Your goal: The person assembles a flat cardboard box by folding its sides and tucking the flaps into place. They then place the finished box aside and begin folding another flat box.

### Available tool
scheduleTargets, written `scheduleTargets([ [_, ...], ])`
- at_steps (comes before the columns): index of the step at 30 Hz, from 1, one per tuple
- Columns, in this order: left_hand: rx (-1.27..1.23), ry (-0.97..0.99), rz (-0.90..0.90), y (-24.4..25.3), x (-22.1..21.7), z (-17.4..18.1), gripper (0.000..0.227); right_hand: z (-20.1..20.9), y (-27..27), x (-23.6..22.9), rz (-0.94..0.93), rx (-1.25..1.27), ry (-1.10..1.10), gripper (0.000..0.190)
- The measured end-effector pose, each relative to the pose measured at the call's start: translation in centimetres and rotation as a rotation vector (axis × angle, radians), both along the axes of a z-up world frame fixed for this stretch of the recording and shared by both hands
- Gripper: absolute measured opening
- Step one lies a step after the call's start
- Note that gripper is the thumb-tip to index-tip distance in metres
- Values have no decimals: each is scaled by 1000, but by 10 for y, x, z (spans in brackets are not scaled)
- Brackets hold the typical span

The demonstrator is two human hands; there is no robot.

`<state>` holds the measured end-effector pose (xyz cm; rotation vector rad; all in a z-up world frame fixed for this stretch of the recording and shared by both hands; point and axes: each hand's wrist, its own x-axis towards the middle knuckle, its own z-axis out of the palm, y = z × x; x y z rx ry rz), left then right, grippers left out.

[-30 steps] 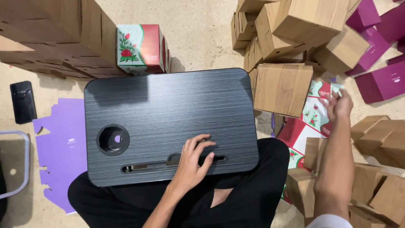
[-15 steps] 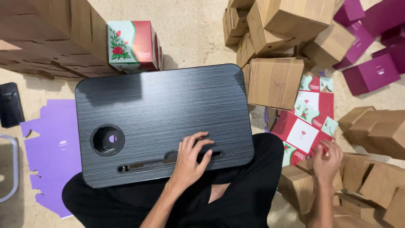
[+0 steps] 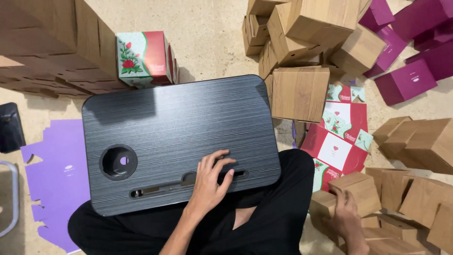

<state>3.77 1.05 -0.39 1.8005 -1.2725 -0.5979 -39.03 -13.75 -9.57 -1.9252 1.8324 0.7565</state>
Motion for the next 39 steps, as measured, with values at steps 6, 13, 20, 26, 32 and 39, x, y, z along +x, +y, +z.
scheduleTargets([
  [6,-10,-27,8,1,-1,-3,30,-5,-33,-32,-72,-183,-417,101],
  [13,-40,-145,11,-1,-4,-4,26,75,-140,45,-146,-712,-1094,35],
  [20,-44,-224,-1,-1,-5,-3,25,130,-234,172,-1046,-468,-1734,54],
  [26,6,-341,-29,-3,-7,-6,27,90,-325,161,-1516,-324,-2019,82],
  [32,-8,-473,12,-4,-11,-10,25,34,-403,140,-1442,-316,-1679,98],
  [39,8,-459,11,-6,-10,-10,24,27,-437,157,-1445,-472,-1484,91],
])
